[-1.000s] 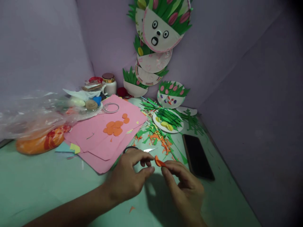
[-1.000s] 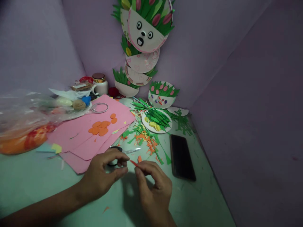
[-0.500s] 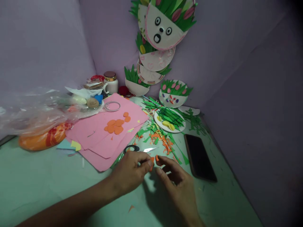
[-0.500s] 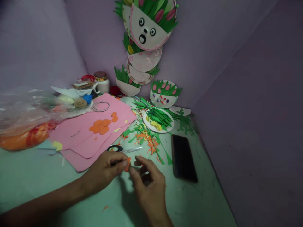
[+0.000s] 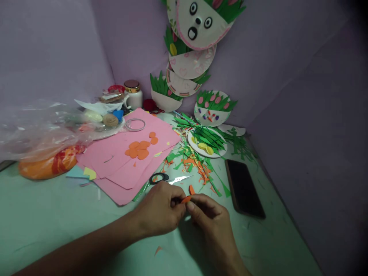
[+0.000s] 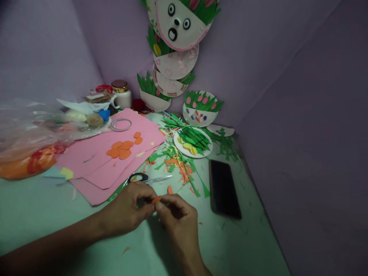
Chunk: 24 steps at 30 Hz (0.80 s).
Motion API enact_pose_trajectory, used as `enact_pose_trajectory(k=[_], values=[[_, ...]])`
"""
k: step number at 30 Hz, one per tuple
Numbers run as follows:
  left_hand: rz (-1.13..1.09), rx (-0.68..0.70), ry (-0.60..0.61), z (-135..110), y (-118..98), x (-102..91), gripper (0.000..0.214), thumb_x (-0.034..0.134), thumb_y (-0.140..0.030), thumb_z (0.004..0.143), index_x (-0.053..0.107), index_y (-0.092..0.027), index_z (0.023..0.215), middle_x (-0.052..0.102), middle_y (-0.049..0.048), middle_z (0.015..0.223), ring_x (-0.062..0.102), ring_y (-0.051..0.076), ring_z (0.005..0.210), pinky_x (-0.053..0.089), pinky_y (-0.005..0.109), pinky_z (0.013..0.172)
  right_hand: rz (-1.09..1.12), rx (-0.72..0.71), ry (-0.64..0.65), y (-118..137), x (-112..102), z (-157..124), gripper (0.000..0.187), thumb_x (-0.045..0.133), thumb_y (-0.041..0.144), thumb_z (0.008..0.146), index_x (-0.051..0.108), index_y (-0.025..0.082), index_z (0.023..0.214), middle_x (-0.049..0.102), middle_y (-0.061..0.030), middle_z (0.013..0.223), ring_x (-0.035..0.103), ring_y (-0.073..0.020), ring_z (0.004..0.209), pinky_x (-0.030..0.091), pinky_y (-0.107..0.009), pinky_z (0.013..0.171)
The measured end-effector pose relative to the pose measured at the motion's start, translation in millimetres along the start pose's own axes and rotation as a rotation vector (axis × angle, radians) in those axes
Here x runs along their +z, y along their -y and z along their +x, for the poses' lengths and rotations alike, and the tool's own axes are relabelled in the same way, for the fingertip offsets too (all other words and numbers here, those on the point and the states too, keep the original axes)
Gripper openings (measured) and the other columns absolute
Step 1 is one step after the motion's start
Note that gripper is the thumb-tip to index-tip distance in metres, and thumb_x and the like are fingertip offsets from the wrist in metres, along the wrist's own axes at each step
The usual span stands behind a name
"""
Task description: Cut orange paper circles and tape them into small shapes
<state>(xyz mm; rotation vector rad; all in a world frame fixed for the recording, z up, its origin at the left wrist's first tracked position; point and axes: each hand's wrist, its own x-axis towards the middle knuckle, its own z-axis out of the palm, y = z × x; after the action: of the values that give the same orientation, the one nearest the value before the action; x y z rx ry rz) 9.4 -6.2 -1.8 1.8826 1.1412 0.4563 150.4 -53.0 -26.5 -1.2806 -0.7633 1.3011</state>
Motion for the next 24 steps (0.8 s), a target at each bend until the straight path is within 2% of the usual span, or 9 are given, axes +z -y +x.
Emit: enact_pose_trajectory(k=[2, 5, 12, 15, 17, 19, 24], values=[[-0.011, 0.001, 0.006, 1, 0, -0.4, 0.016, 0.052, -0.025, 0.074, 0.063, -0.016, 0.065, 0.058, -0.0012, 0.061, 0.052, 0.013, 0.063, 0.038, 0.023, 0.058, 0.008, -0.013, -0.046, 1, 1, 1, 0.018, 0.079, 0.03, 0.058, 0.071, 0.015, 0.065, 0.06, 0.0007, 0.055, 0.045, -0.0064, 0.047, 0.036, -0.016, 0.042], [-0.076, -0.009, -0.001, 2, 0, -0.5, 0.015, 0.052, -0.022, 0.074, 0.063, -0.016, 0.065, 0.059, -0.0017, 0.061, 0.052, 0.012, 0.061, 0.038, 0.022, 0.058, 0.164, 0.027, -0.129, 0, 1, 1, 0.021, 0.079, 0.032, 0.058, 0.07, 0.016, 0.066, 0.056, 0.0035, 0.048, 0.044, -0.0058, 0.041, 0.036, -0.015, 0.038], [0.022, -0.03, -0.017, 4, -2, -6.1, 0.017, 0.051, -0.026, 0.077, 0.064, -0.017, 0.069, 0.062, 0.0007, 0.063, 0.055, 0.015, 0.064, 0.039, 0.025, 0.058, 0.185, 0.134, -0.028, -3, 2, 3, 0.022, 0.083, 0.027, 0.053, 0.068, 0.012, 0.061, 0.058, 0.0029, 0.049, 0.048, -0.0057, 0.037, 0.04, -0.015, 0.033], [0.305, 0.034, -0.073, 7, 1, -16.1, 0.02, 0.045, -0.02, 0.08, 0.064, -0.015, 0.08, 0.065, 0.0064, 0.076, 0.057, 0.021, 0.073, 0.042, 0.032, 0.067, 0.295, 0.158, -0.087, 4, 0, 8, 0.022, 0.084, 0.025, 0.052, 0.067, 0.014, 0.06, 0.062, 0.0025, 0.054, 0.052, -0.0061, 0.04, 0.041, -0.013, 0.033], [0.598, 0.094, -0.089, 9, 3, -23.3, 0.021, 0.044, -0.011, 0.076, 0.062, -0.013, 0.086, 0.064, 0.0113, 0.084, 0.056, 0.027, 0.081, 0.041, 0.039, 0.071, 0.354, 0.18, -0.111, 12, -1, 12, 0.022, 0.084, 0.024, 0.051, 0.067, 0.014, 0.062, 0.064, 0.0013, 0.058, 0.055, -0.007, 0.043, 0.041, -0.012, 0.033], [0.8, 0.106, -0.041, 10, 6, -28.6, 0.027, 0.044, -0.004, 0.068, 0.061, -0.012, 0.087, 0.062, 0.0137, 0.085, 0.055, 0.03, 0.081, 0.041, 0.041, 0.069, 0.38, 0.204, -0.109, 23, 1, 14, 0.022, 0.083, 0.022, 0.053, 0.068, 0.013, 0.065, 0.065, 0.0, 0.061, 0.057, -0.0075, 0.047, 0.042, -0.011, 0.034], [0.944, 0.094, 0.061, 14, 8, -30.3, 0.047, 0.043, 0.004, 0.054, 0.059, -0.011, 0.095, 0.063, 0.0144, 0.084, 0.058, 0.03, 0.077, 0.043, 0.039, 0.065, 0.457, 0.216, -0.163, 38, 12, 20, 0.02, 0.082, 0.016, 0.052, 0.067, 0.013, 0.066, 0.068, 0.0006, 0.064, 0.06, -0.0067, 0.046, 0.045, -0.01, 0.037]])
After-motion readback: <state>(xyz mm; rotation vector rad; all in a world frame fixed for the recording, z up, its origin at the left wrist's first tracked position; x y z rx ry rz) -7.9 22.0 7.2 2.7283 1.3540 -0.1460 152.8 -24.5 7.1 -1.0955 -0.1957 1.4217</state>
